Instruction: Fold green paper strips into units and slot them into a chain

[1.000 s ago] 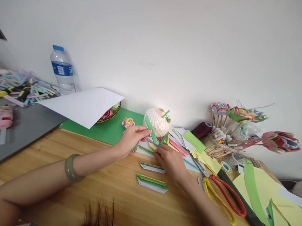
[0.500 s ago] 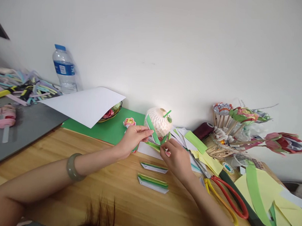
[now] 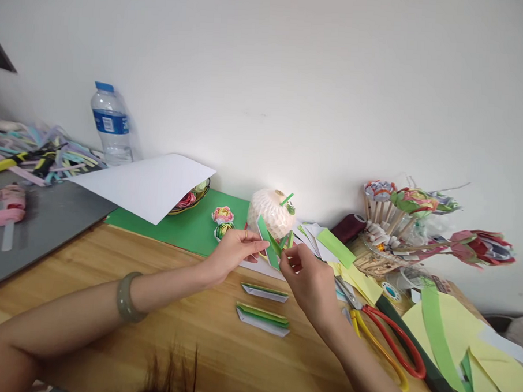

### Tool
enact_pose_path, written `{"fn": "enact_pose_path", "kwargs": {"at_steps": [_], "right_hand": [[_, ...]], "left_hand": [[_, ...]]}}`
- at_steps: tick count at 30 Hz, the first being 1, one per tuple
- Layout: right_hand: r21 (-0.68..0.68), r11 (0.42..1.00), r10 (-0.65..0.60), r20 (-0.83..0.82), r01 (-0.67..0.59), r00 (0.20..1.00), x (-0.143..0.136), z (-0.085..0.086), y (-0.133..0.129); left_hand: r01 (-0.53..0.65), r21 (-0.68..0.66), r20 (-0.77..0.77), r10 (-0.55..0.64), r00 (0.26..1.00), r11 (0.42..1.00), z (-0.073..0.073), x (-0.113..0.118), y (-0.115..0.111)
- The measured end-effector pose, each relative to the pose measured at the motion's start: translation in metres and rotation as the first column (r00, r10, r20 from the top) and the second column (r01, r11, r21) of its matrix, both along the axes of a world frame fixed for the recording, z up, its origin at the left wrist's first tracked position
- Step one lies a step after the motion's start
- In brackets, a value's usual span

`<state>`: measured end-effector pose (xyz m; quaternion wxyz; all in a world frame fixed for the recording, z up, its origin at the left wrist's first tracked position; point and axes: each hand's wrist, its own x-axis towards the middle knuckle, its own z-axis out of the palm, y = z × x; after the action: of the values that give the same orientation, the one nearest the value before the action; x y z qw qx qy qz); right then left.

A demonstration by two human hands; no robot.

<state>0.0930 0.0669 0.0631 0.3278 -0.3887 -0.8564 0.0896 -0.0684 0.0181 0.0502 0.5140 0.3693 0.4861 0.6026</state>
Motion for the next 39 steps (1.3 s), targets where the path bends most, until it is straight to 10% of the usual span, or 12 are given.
{"fn": "enact_pose_path", "kwargs": {"at_steps": [17, 30, 34, 39], "right_hand": [[-0.519, 0.783, 0.12, -0.417, -0.344, 0.901, -0.005, 0.005, 0.0], [-0.456, 0.819, 0.191, -0.358, -0.35, 0.914, 0.0, 0.008, 0.008], [-0.279, 0.947, 0.166, -0.011, -0.163, 0.986, 0.008, 0.001, 0.023], [0.013, 0.993, 0.098, 0.487, -0.119, 0.868, 0.007, -0.012, 0.02]], "left_hand": [[0.018, 0.017, 0.075, -0.019, 0.997, 1.0, -0.001, 0.002, 0.002], [0.064, 0.003, 0.091, -0.064, 0.994, 0.998, 0.003, -0.004, 0.002], [-0.038, -0.051, 0.114, 0.044, 0.992, 0.998, 0.006, -0.006, 0.002], [-0.071, -0.057, 0.127, 0.078, 0.989, 0.996, 0.004, -0.007, 0.003]]}}
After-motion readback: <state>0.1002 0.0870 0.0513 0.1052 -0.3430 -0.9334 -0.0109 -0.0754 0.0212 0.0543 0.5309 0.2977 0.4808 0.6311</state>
